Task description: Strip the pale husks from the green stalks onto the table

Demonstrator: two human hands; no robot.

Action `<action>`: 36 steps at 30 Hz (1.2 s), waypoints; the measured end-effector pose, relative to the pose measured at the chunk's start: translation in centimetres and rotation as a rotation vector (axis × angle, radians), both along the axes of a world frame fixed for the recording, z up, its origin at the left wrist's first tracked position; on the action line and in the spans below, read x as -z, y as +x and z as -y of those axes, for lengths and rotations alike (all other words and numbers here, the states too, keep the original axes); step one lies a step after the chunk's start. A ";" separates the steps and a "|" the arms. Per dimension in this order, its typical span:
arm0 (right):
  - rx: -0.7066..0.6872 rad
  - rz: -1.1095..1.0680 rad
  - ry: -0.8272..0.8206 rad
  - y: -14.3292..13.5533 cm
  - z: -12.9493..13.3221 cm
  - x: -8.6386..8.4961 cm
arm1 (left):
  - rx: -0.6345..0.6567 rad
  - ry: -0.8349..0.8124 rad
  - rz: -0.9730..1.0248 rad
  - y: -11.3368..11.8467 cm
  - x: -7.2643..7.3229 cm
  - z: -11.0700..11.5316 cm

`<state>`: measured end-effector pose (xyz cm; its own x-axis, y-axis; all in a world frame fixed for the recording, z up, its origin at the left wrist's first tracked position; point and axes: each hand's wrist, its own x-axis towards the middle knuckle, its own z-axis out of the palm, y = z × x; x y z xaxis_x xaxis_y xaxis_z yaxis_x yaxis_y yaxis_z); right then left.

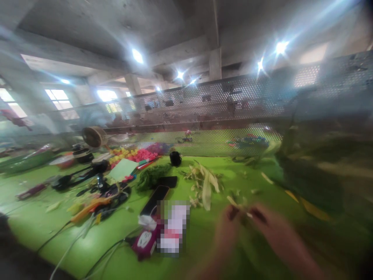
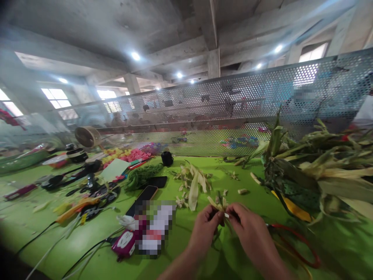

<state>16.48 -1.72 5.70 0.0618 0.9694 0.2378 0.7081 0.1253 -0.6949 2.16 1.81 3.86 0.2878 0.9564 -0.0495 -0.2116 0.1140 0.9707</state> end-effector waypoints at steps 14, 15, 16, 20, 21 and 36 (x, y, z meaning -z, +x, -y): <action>0.018 0.078 0.017 -0.5 0.1 -0.1 | -0.065 -0.069 0.061 0.1 0.2 0.0; 0.023 0.089 0.037 -0.6 0.0 0.1 | -0.068 -0.071 0.072 0.1 0.3 -0.1; 0.019 0.097 0.057 -0.6 0.0 0.2 | -0.067 -0.071 0.078 0.1 0.3 -0.1; 0.003 0.110 0.107 -0.4 0.0 0.4 | -0.054 -0.074 0.068 0.0 -0.1 0.1; 0.007 0.108 0.125 -0.4 0.1 0.4 | -0.054 -0.067 0.066 0.0 -0.3 0.2; 0.044 -0.035 0.130 -0.2 0.3 -0.2 | 0.071 0.095 0.108 0.1 -1.1 0.1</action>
